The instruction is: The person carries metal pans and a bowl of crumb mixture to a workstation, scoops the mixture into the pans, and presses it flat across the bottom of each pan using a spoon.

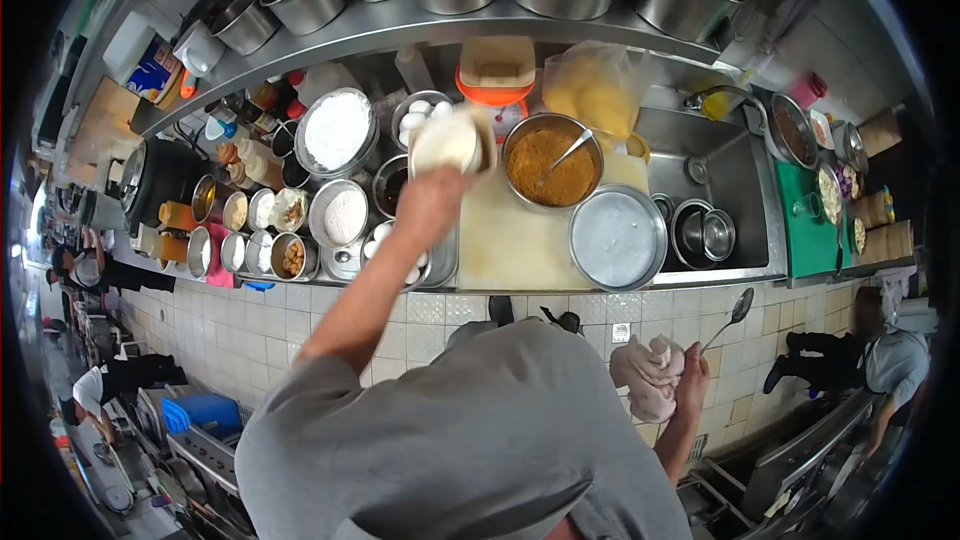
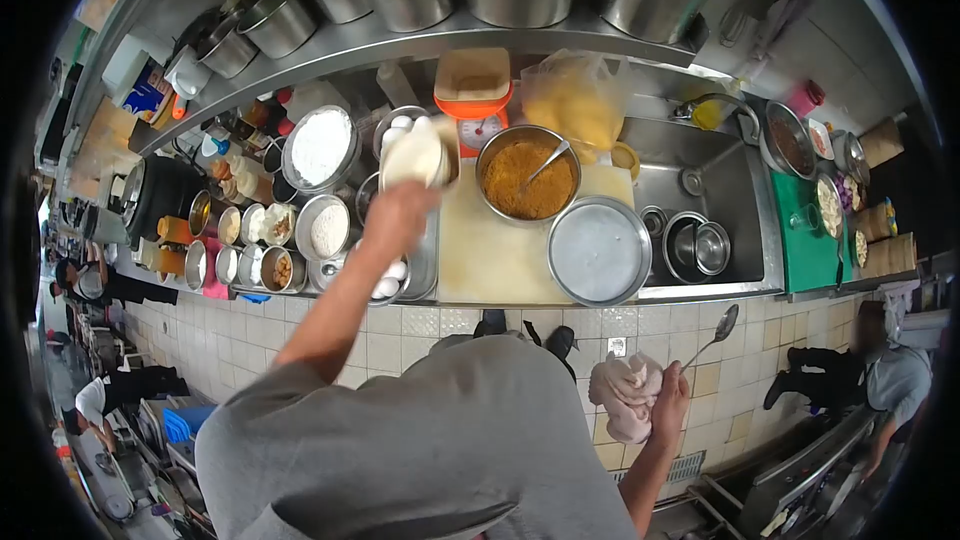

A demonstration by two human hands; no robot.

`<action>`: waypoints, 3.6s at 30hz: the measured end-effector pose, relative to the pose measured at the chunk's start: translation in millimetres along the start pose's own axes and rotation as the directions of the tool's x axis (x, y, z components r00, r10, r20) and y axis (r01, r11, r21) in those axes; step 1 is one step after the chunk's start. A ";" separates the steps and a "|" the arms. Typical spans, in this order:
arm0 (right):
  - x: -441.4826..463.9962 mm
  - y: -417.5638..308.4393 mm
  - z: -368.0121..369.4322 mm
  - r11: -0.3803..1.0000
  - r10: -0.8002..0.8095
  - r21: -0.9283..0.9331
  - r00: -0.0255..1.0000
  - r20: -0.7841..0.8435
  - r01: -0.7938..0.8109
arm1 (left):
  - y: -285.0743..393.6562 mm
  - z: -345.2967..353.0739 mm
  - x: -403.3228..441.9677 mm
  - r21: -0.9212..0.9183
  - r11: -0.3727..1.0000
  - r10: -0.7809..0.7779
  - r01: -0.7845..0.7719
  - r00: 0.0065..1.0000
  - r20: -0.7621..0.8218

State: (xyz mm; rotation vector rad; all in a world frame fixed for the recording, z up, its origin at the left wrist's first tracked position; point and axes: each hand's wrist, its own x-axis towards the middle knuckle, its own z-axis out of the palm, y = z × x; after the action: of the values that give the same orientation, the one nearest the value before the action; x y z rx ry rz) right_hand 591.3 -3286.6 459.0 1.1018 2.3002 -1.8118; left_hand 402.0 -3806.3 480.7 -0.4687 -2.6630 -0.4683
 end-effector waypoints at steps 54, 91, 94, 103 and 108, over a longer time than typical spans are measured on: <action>324.7 -298.4 440.8 0.241 -0.650 0.124 0.065 0.757 0.962 | 239.0 28.1 -185.2 -0.917 -0.301 -0.902 -0.263 0.390 0.184; 446.6 -226.3 664.6 0.945 -0.148 0.179 -0.131 0.980 0.274 | 485.1 34.8 -231.7 -0.924 0.137 -0.809 -0.356 -0.579 0.103; 428.4 -234.1 653.8 0.909 -0.231 0.301 -0.253 0.939 0.288 | 500.0 47.3 -241.0 -0.917 0.146 -0.775 -0.371 -0.619 0.127; 424.3 -244.9 656.6 0.957 -0.166 0.189 -0.119 0.979 0.219 | 530.8 63.4 -261.7 -0.904 0.143 -0.735 -0.403 -0.655 0.176; 449.5 -246.9 673.4 0.988 -0.062 0.083 -0.158 0.985 0.132 | 538.2 70.6 -264.1 -0.891 0.131 -0.710 -0.434 -0.669 0.221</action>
State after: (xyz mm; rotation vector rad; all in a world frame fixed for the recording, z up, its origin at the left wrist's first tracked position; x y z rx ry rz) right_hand -144.6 -3653.8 258.8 -0.6347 1.2230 -1.4965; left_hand 815.1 -3368.0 441.2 1.2514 -0.0033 -1.4477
